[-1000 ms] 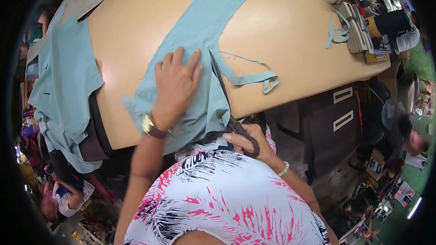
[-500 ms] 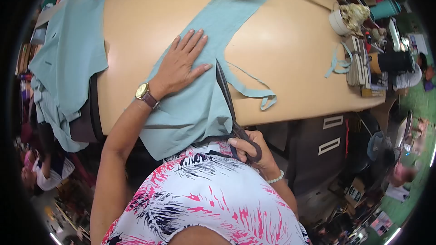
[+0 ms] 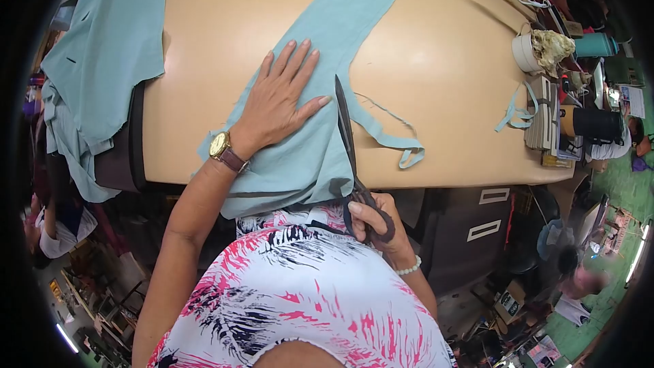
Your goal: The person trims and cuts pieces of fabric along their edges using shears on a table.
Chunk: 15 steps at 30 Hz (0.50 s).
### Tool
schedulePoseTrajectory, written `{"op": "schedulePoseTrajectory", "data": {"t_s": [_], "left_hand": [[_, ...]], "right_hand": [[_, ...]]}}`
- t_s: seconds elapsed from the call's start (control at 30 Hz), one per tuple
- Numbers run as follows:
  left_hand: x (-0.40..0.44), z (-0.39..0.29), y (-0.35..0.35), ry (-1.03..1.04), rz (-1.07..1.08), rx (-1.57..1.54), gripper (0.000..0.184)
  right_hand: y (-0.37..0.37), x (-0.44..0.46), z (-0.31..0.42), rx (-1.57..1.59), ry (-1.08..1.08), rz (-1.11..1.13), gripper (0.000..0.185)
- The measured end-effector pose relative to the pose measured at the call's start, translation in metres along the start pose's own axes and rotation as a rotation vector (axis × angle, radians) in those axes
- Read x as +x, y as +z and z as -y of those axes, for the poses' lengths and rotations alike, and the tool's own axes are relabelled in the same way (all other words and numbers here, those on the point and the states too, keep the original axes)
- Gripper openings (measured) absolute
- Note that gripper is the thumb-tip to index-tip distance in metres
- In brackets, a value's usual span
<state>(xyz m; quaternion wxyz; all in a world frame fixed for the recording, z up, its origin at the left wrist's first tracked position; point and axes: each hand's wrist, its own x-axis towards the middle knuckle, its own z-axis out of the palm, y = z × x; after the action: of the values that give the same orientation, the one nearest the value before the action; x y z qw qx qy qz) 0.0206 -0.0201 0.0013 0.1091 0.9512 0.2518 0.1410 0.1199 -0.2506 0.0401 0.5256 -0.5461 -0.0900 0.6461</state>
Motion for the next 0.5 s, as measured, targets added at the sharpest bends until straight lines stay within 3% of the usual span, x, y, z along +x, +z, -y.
{"op": "schedulePoseTrajectory", "data": {"t_s": [0.5], "left_hand": [[-0.002,-0.002,-0.002,-0.010,-0.007,-0.001,0.066]], "right_hand": [[0.013,0.006,0.007,-0.001,0.022,-0.036,0.029]]}}
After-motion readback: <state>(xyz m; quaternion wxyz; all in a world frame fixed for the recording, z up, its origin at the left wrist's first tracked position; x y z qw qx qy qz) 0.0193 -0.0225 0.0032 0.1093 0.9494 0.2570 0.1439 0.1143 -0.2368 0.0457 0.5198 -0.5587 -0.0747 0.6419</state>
